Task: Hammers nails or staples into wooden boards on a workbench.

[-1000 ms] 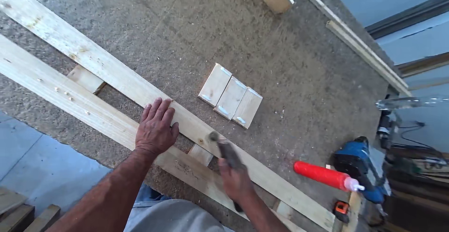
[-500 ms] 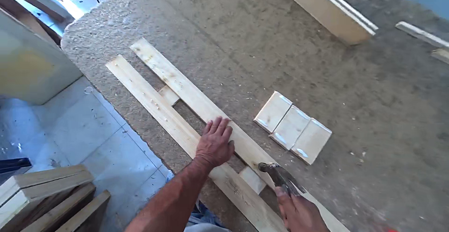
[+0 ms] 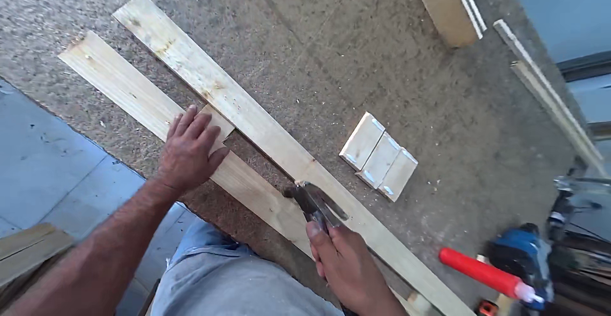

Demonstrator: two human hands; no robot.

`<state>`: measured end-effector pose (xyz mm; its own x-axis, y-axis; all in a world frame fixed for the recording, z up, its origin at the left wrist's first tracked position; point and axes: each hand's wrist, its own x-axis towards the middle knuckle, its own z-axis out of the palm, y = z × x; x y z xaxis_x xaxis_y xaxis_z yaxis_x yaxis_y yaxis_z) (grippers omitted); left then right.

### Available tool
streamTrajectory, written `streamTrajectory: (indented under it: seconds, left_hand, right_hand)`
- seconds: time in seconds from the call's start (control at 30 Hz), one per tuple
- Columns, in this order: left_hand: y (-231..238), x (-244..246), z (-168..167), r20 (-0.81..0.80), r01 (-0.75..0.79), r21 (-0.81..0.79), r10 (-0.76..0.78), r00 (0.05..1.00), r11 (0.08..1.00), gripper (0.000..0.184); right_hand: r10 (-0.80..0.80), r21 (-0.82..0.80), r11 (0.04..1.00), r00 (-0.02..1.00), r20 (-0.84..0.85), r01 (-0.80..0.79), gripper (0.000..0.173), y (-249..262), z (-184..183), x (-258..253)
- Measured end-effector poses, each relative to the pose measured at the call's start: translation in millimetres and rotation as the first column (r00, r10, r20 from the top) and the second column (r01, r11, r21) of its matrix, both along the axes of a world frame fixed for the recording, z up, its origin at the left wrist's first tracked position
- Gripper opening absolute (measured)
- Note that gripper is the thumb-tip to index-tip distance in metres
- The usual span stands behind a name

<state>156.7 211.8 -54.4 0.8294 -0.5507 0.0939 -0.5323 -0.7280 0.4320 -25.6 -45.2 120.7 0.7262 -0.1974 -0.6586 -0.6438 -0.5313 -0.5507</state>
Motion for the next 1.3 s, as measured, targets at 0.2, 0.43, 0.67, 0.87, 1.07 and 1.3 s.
streamTrajectory:
  seconds: [0.2,0.43,0.67,0.87,1.07,1.3]
  left_hand:
    - [3,5,-15,0.096,-0.045,0.026,0.042,0.995,0.999,0.055]
    - [2,5,-14,0.082,-0.065,0.014,0.064,0.995,0.998,0.054]
    - [3,3,-15,0.075,-0.069,0.024,0.067,0.995,0.997,0.054]
    - [3,4,-16,0.087,-0.059,0.043,0.055,0.995,0.997,0.055]
    - [2,4,-17,0.095,-0.061,0.04,0.057,0.994,0.997,0.056]
    - [0,7,-12,0.08,-0.058,0.107,0.05,0.996,0.992,0.054]
  right_hand:
    - [0.157,-0.135,0.974,0.972,-0.172,-0.182,0.06,37,-10,4]
    - [0.125,-0.201,0.969,0.988,-0.093,-0.142,0.059,43,50,34]
    - [0.072,-0.201,0.966,0.915,-0.397,-0.163,0.064,41,-13,-17]
    - [-0.123,-0.152,0.971,0.929,0.35,0.186,0.062,50,12,-14]
    - [0.01,-0.241,0.967,0.959,-0.282,-0.081,0.064,49,-32,-45]
    - [-0.176,-0.027,0.972,0.802,0.571,0.233,0.059,55,-24,-54]
